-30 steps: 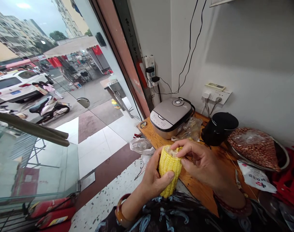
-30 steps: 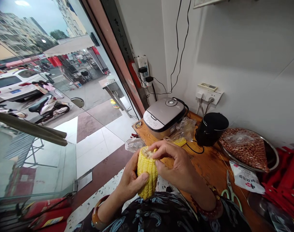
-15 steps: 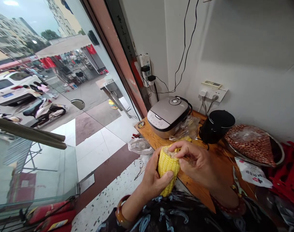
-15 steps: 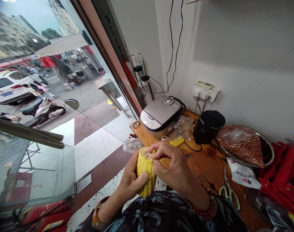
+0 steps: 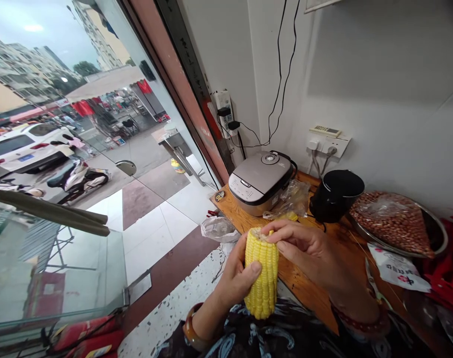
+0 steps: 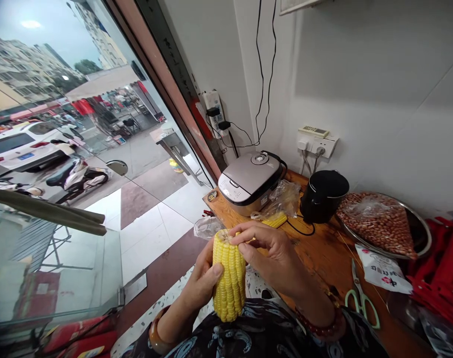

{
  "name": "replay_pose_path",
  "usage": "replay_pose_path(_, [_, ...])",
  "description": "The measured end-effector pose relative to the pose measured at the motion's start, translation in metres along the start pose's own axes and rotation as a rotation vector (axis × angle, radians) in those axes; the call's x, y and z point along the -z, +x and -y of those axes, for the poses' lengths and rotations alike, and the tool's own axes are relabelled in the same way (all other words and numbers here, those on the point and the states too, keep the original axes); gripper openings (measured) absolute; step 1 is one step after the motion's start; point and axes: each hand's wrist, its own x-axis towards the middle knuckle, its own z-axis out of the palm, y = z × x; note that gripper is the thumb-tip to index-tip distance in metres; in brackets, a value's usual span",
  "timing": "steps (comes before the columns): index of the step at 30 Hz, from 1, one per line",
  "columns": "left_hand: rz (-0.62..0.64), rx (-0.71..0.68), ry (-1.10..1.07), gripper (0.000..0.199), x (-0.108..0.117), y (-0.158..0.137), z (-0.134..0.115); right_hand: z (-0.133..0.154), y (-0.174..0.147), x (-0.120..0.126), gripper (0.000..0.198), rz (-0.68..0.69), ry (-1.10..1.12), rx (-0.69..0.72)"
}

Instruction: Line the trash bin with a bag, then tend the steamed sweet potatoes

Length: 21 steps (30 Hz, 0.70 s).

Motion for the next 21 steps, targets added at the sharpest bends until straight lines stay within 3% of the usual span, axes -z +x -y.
replay_pose_path(11, [-0.008, -0.078, 0.115, 0.061, -0.002, -0.009, -0.006, 0.004, 0.001, -0.023, 0.013, -0.119, -0.136, -0.006])
replay_pose_path(17, [-0.052, -0.153, 0.322, 0.056, -0.001, -0.008, -0.006, 0.002, 0.002, -0.026, 0.016, -0.155, -0.172, 0.083])
replay_pose_path(21, [-0.053, -0.129, 0.315, 0.060, 0.000, -0.008, -0.001, -0.003, 0.000, -0.025, 0.016, -0.171, -0.176, 0.081])
